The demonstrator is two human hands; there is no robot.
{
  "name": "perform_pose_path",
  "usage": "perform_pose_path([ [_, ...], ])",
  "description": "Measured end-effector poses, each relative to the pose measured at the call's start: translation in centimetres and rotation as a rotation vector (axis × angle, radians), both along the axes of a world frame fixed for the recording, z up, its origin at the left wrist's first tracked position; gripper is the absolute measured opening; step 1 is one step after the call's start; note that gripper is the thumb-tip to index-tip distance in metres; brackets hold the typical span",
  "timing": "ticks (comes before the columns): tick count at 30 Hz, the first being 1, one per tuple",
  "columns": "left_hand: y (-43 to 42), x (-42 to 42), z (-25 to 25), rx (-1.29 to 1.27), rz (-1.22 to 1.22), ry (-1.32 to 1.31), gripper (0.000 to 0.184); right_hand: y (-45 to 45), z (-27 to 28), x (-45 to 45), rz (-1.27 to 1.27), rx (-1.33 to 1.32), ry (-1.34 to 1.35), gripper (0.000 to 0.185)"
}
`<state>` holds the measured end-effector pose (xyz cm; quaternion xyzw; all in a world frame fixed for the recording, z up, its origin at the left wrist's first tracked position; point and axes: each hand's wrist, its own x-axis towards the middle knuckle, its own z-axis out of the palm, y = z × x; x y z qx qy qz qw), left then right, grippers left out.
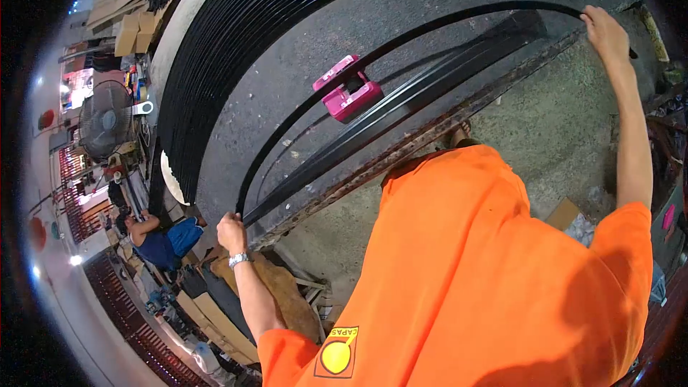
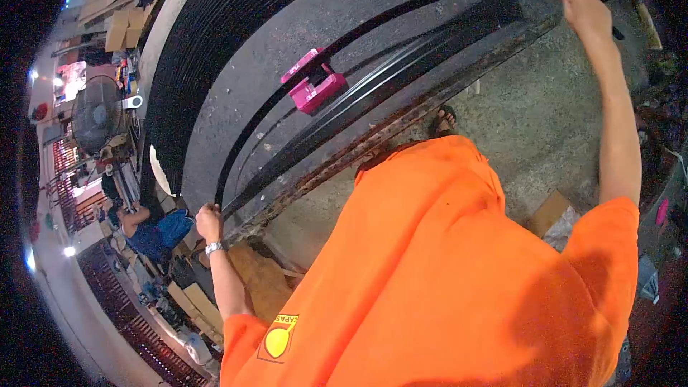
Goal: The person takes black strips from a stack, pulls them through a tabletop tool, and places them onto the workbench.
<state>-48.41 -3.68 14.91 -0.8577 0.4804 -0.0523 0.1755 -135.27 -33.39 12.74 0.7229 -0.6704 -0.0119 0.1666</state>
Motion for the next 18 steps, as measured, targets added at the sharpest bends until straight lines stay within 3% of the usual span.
perform_pose_path([
  [4, -3.7, -4.2, -1.0, -0.028, -0.113, 0.057, 0.021, 0.6, -0.4, -9.8, -0.09, -0.027, 0.004, 0.027],
  [10, -9.1, -10.8, -2.0, -0.104, -0.343, 0.19, 0.02, 3.9, 1.9, -20.4, -0.454, 0.055, 0.287, 0.043],
  [12, -11.0, -13.4, -2.1, -0.098, -0.364, 0.233, 0.02, 4.8, 2.9, -22.5, -0.518, -0.003, 0.32, 0.037],
  [15, -13.8, -16.8, -2.0, -0.053, -0.393, 0.271, 0.017, 3.9, 6.6, -28.0, -0.777, 0.241, 0.206, 0.027],
  [16, -14.7, -17.8, -2.0, -0.055, -0.413, 0.294, 0.017, 3.8, 8.0, -29.0, -0.828, 0.31, 0.157, 0.024],
  [18, -16.7, -20.0, -1.7, -0.05, -0.457, 0.343, 0.017, 9.2, 11.2, -19.9, -0.675, 0.004, 0.312, 0.024],
])
